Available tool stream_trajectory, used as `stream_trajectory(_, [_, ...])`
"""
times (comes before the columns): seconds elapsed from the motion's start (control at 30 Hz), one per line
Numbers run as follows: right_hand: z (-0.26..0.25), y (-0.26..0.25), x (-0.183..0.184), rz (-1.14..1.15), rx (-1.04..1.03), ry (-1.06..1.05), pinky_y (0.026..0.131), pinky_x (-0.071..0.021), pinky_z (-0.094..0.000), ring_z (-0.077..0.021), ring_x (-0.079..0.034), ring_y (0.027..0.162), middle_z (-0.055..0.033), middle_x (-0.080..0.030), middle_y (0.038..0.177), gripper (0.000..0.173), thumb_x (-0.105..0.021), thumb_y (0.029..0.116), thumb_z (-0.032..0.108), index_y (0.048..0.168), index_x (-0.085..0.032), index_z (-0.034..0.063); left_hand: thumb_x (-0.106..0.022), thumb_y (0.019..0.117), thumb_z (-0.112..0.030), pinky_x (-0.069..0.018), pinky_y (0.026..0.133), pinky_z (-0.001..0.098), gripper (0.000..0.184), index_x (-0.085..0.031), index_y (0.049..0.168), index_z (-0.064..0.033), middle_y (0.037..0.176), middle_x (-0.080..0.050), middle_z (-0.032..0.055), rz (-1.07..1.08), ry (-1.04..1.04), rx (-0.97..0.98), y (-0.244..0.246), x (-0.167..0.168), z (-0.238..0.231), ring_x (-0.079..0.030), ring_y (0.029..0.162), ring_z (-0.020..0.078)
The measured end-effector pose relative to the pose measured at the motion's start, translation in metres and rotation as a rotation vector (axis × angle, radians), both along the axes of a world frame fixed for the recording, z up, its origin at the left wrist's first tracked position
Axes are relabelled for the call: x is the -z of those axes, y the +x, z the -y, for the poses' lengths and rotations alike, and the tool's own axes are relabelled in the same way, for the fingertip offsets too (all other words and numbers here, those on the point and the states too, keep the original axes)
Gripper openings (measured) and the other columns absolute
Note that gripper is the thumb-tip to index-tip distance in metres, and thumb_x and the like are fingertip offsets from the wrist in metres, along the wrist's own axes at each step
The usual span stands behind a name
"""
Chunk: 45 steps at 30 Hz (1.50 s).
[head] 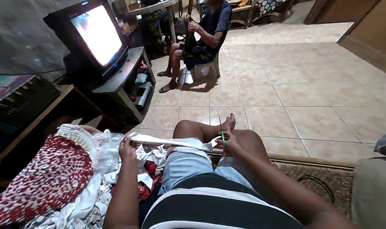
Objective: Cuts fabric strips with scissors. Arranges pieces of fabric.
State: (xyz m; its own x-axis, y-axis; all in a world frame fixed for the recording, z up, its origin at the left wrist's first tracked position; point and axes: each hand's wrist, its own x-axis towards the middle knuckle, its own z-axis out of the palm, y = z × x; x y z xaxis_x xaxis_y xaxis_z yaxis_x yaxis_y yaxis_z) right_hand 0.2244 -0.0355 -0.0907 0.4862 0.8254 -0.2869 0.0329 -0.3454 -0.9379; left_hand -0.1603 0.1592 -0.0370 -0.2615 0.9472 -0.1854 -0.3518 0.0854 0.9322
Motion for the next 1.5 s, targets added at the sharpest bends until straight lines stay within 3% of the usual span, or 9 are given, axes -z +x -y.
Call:
stream_trajectory(0.2, [-0.009,-0.032,0.004,0.138,-0.202,-0.106,0.096,-0.0524,-0.0449,-0.0273,-0.067,0.104,-0.021,-0.066,0.121,0.07,-0.082,0.0863,0.021,0.142,-0.047,-0.0029,-0.052,0.1063,-0.013,-0.0531,0.078,0.031,0.029,-0.049,0.133,-0.0015,0.105,-0.057,0.011,0.018,-0.022,-0.025,-0.006,0.005,-0.003,-0.06,0.086,0.0152])
stream_trajectory(0.57, [0.013,-0.007,-0.028,0.405,-0.117,0.105,0.086,-0.0552,-0.0484,-0.0292,-0.068,0.091,-0.0221,-0.069,0.106,0.043,-0.077,0.0878,0.009,0.125,-0.062,-0.0068,-0.055,0.1026,-0.003,-0.0569,0.076,0.0285,0.024,-0.049,0.126,0.0011,0.104,-0.056,0.0081,-0.044,0.155,-0.042,-0.006,-0.02,-0.001,-0.062,0.082,0.0119])
stream_trajectory(0.73, [0.051,0.009,-0.062,0.249,-0.292,0.252,0.074,-0.0556,-0.0226,-0.0033,-0.065,0.079,-0.0016,-0.07,0.094,0.035,-0.077,0.0835,0.011,0.115,-0.067,0.0008,-0.059,0.0994,-0.002,-0.0516,0.06,0.0189,0.015,-0.053,0.113,-0.0041,0.088,-0.057,-0.0006,-0.137,0.312,-0.076,-0.004,-0.065,0.018,-0.055,0.062,0.0033])
stream_trajectory(0.83, [0.061,0.011,-0.063,-0.023,-0.389,0.247,0.071,-0.0556,-0.019,0.0001,-0.065,0.077,0.0086,-0.07,0.088,0.045,-0.084,0.0751,0.03,0.112,-0.068,0.0083,-0.062,0.0978,-0.002,-0.0536,0.062,0.019,0.018,-0.054,0.114,-0.0034,0.089,-0.056,-0.0012,-0.226,0.359,-0.044,0.006,-0.092,0.017,-0.056,0.062,0.0025])
stream_trajectory(0.93, [0.058,0.001,-0.056,-0.139,-0.353,0.169,0.071,-0.0575,-0.0211,-0.0028,-0.066,0.078,0.0067,-0.068,0.089,0.049,-0.083,0.0728,0.029,0.114,-0.065,0.0088,-0.064,0.0991,-0.013,-0.0592,0.075,0.0299,0.036,-0.051,0.131,-0.0021,0.105,-0.063,0.0058,-0.359,0.353,0.201,0.027,-0.095,-0.009,-0.066,0.081,0.0105])
stream_trajectory(1.03, [0.05,-0.014,-0.038,-0.172,-0.214,0.117,0.065,-0.0542,-0.023,-0.0064,-0.061,0.074,-0.0022,-0.065,0.096,0.04,-0.072,0.086,0.008,0.123,-0.059,0.0012,-0.064,0.1009,-0.021,-0.0537,0.096,0.0501,0.069,-0.029,0.159,-0.011,0.148,-0.047,0.0194,-0.554,0.239,0.581,0.061,-0.076,-0.028,-0.059,0.122,0.0322])
stream_trajectory(1.23, [0.059,-0.025,-0.015,-0.163,-0.073,0.057,0.059,-0.0512,-0.0213,-0.0055,-0.059,0.067,-0.0034,-0.064,0.092,0.035,-0.071,0.0896,0.006,0.122,-0.06,0.0017,-0.054,0.1061,-0.019,-0.0573,0.085,0.0428,0.037,-0.053,0.136,0.0031,0.116,-0.067,0.02,-0.848,0.048,1.007,0.089,-0.035,0.017,-0.069,0.095,0.0261])
stream_trajectory(1.33, [0.063,-0.031,-0.025,-0.169,-0.038,0.038,0.06,-0.0503,-0.0224,-0.0067,-0.058,0.069,-0.0044,-0.063,0.096,0.036,-0.071,0.0903,0.005,0.125,-0.06,0.0021,-0.057,0.1041,-0.019,-0.0554,0.093,0.0438,0.034,-0.06,0.129,0.0045,0.117,-0.067,0.0206,-0.997,0.104,1.097,0.073,-0.011,0.031,-0.069,0.102,0.0269])
stream_trajectory(1.5, [0.055,-0.042,-0.054,-0.2,-0.093,0.154,0.065,-0.0551,-0.0239,-0.0083,-0.062,0.073,-0.0037,-0.064,0.095,0.041,-0.074,0.0854,0.007,0.122,-0.058,0.0007,-0.077,0.0891,-0.024,-0.0419,0.114,0.0448,0.067,-0.052,0.146,0.0005,0.144,-0.057,0.0197,-0.923,0.659,1.292,0.091,-0.009,0.067,-0.053,0.135,0.0291])
